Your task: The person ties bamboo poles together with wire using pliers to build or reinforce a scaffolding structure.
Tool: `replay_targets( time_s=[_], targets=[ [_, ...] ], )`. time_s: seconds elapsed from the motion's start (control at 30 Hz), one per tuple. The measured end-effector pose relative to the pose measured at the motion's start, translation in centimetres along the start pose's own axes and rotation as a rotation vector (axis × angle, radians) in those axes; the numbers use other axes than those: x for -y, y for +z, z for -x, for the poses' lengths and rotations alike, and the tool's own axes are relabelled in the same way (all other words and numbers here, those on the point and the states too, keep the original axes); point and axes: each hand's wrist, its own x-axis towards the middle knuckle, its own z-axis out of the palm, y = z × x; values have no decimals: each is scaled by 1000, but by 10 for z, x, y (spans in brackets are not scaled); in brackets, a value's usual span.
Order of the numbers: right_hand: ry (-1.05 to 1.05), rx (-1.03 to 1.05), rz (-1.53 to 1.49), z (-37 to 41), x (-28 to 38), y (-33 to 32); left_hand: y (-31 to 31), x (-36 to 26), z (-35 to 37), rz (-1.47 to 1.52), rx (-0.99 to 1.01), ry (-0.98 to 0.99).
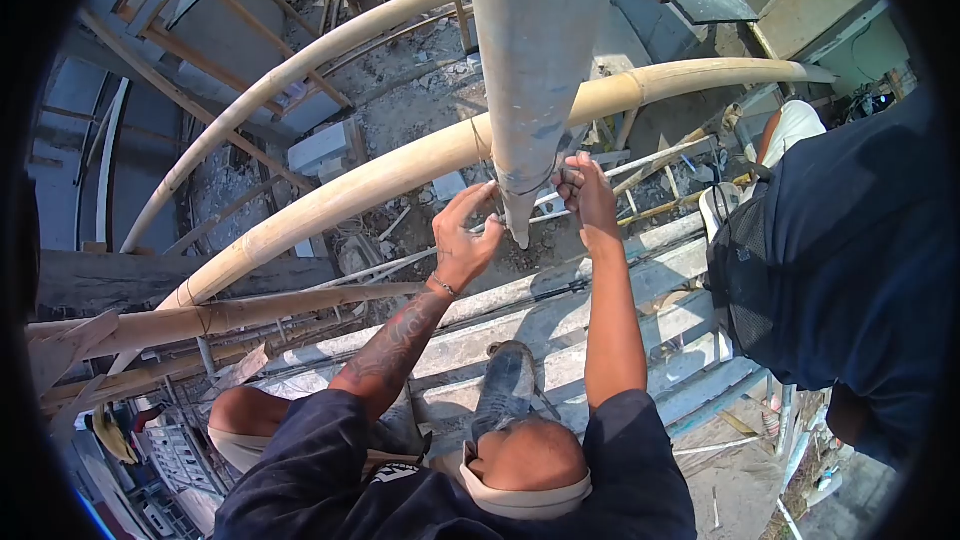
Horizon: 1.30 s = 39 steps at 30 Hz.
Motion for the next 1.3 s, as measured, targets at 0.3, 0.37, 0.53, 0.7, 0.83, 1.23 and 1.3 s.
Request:
replay_targets(
  time_s=[0.3,0.37,0.53,0.7,0.83,1.23,1.3],
  targets=[
    [256,283,180,-37,13,-18,13,-10,-20,555,-89,-705],
    [209,308,288,-39,17,-20,9,-11,-27,696,-2,-857],
    [-51,339,636,-70,-17,-36,-4,-16,-70,199,86,-620],
    [-499,130,1157,-124,-45,-6,-9,-26,-66,-160,150,-388],
    [-400,69,1411,-136,-36,4,-11,-38,-68,-251,186,-343],
    [-475,-72,1436,-10,13,-19,-32,-14,-41,-105,114,-427],
    [-501,-81,1414,-2,5,-16,-28,-15,-36,-36,108,-445]
  ],
)
